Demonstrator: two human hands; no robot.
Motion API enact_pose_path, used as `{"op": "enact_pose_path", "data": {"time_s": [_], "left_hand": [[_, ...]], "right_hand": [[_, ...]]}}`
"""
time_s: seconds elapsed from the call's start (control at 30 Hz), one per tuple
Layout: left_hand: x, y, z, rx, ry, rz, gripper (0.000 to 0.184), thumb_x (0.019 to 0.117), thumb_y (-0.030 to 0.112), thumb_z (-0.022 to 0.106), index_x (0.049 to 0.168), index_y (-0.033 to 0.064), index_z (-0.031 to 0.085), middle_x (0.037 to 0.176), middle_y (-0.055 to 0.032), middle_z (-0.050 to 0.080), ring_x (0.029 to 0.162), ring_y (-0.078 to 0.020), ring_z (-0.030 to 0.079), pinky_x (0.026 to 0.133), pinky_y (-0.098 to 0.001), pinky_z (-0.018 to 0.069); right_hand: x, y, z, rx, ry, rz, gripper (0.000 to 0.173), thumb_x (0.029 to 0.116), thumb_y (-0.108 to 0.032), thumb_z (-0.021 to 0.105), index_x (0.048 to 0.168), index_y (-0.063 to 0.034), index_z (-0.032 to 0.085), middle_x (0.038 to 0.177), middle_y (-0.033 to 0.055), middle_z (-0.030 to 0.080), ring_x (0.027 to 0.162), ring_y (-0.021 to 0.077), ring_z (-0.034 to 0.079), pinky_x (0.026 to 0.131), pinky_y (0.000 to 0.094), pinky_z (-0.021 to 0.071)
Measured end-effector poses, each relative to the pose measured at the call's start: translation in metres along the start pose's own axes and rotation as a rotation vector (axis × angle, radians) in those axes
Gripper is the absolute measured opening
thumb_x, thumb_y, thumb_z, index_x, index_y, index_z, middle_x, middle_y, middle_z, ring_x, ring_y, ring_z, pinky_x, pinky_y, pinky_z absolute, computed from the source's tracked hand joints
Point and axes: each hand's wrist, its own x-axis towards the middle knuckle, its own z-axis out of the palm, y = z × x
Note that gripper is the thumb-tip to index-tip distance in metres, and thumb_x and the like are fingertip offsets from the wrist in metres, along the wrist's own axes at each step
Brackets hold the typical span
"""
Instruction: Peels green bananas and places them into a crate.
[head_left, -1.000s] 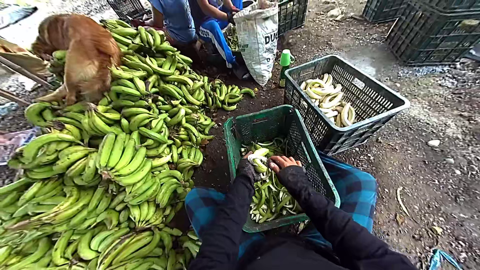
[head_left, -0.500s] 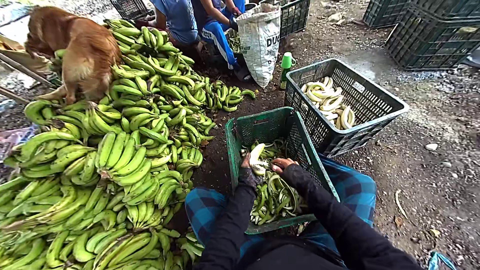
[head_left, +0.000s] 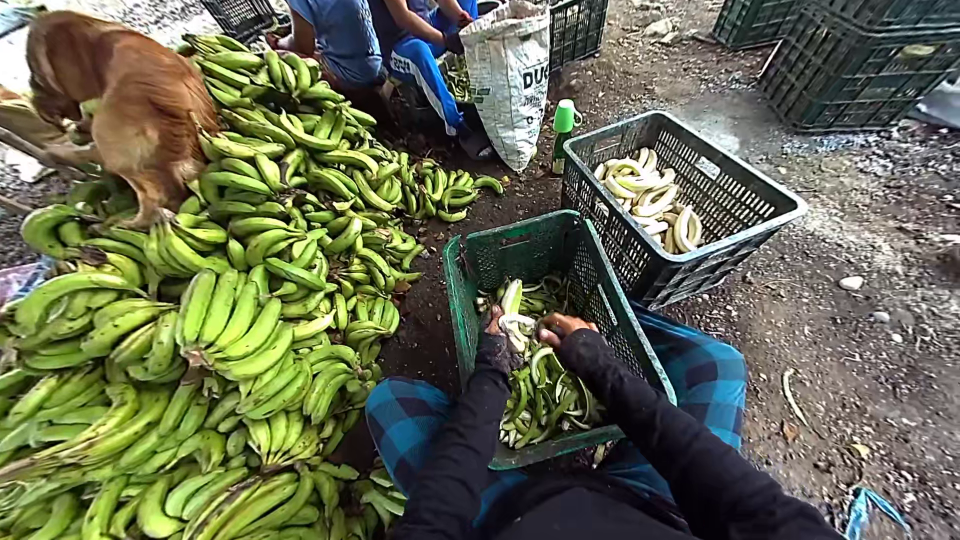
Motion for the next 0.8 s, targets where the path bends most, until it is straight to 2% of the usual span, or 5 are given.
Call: {"op": "enact_pose_path", "data": {"time_s": [0.27,0.5,0.6,0.7,0.8], "left_hand": [[-0.012,0.002,-0.001,-0.159,0.023,-0.077,0.035,0.1125,0.027,0.036,0.133,0.0017,0.049,0.083,-0.0062,0.06,0.061,-0.0103,0.06,0.055,-0.025,0.0542],[0.024,0.001,0.009,0.369,0.443,0.325,0.049,0.1083,0.016,0.043,0.145,-0.0172,0.036,0.126,-0.035,0.059,0.111,-0.0314,0.062,0.1,-0.0374,0.0478],[0.002,0.02,0.008,0.241,0.06,0.135,0.035,0.1104,0.011,0.038,0.137,-0.0089,0.049,0.122,-0.0201,0.061,0.107,-0.0159,0.059,0.096,-0.028,0.0474],[0.009,0.006,-0.016,-0.021,-0.548,0.01,0.034,0.1051,0.012,0.035,0.135,-0.0015,0.045,0.088,-0.0011,0.063,0.068,-0.0034,0.061,0.062,-0.0192,0.0543],[0.006,0.004,-0.019,-0.034,-0.628,0.077,0.049,0.1058,0.018,0.035,0.15,-0.0019,0.03,0.105,-0.002,0.064,0.085,-0.0028,0.065,0.078,-0.023,0.0568]], "right_hand": [[0.035,-0.014,-0.023,-0.014,0.589,0.111,0.045,0.1041,-0.045,0.057,0.14,-0.02,0.065,0.131,0.024,0.065,0.123,0.047,0.058,0.103,0.0682,0.0368],[-0.035,-0.031,0.026,0.138,0.055,0.245,0.05,0.1099,-0.047,0.039,0.148,-0.019,0.057,0.142,0.02,0.061,0.138,0.0404,0.052,0.116,0.0657,0.0289],[-0.016,-0.027,0.019,0.107,0.162,0.171,0.048,0.1086,-0.042,0.046,0.146,-0.0144,0.059,0.142,0.0258,0.06,0.137,0.0462,0.05,0.116,0.0686,0.0269],[0.031,-0.009,-0.008,-0.005,0.325,0.1,0.044,0.1064,-0.045,0.052,0.14,-0.0188,0.064,0.135,0.0282,0.061,0.13,0.0504,0.053,0.108,0.0708,0.0337],[0.048,-0.022,-0.045,-0.028,0.417,0.072,0.043,0.1053,-0.046,0.054,0.139,-0.0233,0.066,0.132,0.0237,0.064,0.127,0.0466,0.055,0.107,0.0676,0.0352]]}}
